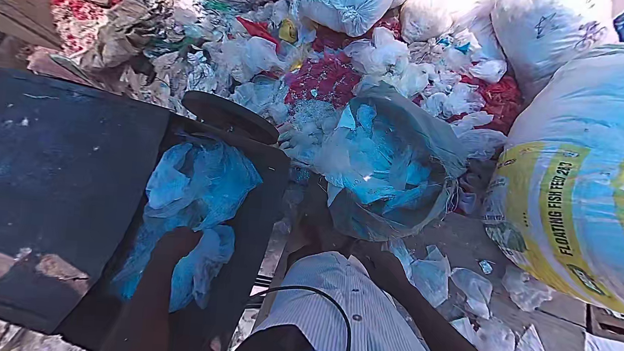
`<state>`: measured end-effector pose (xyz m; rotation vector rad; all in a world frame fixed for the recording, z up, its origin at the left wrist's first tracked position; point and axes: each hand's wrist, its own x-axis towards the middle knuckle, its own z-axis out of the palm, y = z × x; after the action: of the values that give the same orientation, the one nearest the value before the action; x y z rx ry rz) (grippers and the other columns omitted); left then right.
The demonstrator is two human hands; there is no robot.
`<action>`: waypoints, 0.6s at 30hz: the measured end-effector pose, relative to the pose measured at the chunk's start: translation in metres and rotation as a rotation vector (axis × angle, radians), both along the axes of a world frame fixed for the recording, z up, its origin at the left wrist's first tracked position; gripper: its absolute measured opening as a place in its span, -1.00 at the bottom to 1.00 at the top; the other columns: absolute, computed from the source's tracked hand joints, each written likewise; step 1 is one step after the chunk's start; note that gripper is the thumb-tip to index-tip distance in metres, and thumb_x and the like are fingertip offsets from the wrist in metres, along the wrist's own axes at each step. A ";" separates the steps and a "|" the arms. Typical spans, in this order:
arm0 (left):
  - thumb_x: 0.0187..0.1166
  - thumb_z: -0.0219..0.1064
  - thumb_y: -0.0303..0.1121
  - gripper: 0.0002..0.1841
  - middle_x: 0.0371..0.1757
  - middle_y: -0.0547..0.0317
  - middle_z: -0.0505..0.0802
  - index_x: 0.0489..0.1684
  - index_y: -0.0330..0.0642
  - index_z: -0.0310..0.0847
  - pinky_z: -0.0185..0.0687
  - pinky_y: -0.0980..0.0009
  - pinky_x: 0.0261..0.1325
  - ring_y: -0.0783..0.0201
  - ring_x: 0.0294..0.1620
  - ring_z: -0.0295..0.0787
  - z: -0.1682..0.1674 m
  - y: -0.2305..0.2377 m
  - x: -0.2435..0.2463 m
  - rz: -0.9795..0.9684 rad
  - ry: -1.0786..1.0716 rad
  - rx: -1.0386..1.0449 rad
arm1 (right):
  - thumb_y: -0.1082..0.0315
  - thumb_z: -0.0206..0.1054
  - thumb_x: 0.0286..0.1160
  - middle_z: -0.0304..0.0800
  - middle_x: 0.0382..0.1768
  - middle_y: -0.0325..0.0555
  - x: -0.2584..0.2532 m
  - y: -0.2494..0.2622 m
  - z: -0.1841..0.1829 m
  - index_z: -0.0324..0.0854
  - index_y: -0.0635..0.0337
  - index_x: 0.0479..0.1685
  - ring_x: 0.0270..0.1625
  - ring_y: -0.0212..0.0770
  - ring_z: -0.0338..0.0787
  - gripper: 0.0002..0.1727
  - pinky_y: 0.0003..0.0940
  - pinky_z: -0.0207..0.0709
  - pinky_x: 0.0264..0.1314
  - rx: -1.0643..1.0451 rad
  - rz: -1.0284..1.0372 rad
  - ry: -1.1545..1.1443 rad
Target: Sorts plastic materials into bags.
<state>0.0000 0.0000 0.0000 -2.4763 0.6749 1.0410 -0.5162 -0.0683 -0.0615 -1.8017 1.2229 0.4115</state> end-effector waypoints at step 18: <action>0.46 0.48 -0.52 -0.57 0.36 -0.12 0.80 0.34 -0.18 0.68 0.54 -0.31 0.39 -0.22 0.34 0.75 0.028 -0.062 -0.089 -0.357 -0.033 -0.535 | 0.10 0.17 0.81 0.78 0.12 0.29 -0.129 0.035 -0.099 0.66 0.31 0.30 0.05 0.16 0.82 -0.56 0.14 0.62 0.20 0.243 -0.761 0.117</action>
<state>-0.0891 -0.0622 0.0279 -2.6359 1.4820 0.7501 -0.6450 -0.0335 -0.1607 -1.0125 1.7404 0.2086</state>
